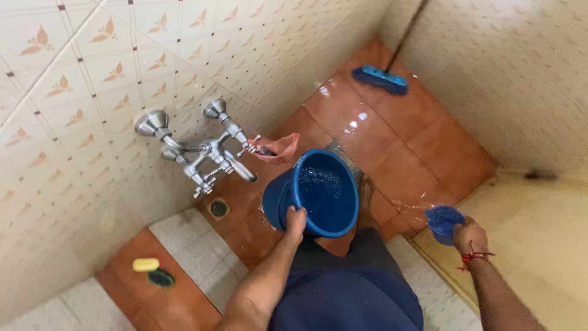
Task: The person cleans a tiled bathroom floor using a squeegee and a bucket of water. They repeatedly scoop water with a cup and pour it onto the floor, then push the water toward the drain with the squeegee. The person also briefly handles a drain cover and a small metal object near the sink area.
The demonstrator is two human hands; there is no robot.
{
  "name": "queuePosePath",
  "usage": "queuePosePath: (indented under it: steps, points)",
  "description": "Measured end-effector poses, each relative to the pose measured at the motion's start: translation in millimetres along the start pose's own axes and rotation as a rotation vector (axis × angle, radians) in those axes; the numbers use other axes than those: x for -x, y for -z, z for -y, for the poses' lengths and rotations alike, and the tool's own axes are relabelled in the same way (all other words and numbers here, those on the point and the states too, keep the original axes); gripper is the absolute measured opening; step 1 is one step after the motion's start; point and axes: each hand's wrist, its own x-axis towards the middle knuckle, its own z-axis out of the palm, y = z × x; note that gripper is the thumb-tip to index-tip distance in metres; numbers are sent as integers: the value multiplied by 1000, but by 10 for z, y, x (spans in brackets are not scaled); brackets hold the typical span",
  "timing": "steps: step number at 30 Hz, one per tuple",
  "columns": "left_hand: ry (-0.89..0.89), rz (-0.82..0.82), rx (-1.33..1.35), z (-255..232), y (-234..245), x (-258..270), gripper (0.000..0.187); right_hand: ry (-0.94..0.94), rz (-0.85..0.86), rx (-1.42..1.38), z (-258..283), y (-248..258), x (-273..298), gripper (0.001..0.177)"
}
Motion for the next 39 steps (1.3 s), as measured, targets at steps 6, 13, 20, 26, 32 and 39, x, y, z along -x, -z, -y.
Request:
queuePosePath:
  steps: [6,13,20,26,32,39]
  points:
    - [16,-103,147,-246,-209,-20,3,-120,482,140,212,-130,-1345,32]
    - [249,-269,398,-294,-605,238,6,277,605,135,929,-499,-2292,32]
    - [268,-287,501,-323,-898,495,13,436,579,-34,1040,-192,-2254,33]
    - [279,-300,728,-298,-1146,744,6,339,475,-207,665,479,-2113,33]
    - [328,-380,810,-340,-1346,892,7,73,639,133,709,970,-2671,30]
    - [423,-550,824,-335,-1717,1119,14,312,1013,488,1603,320,-3724,29]
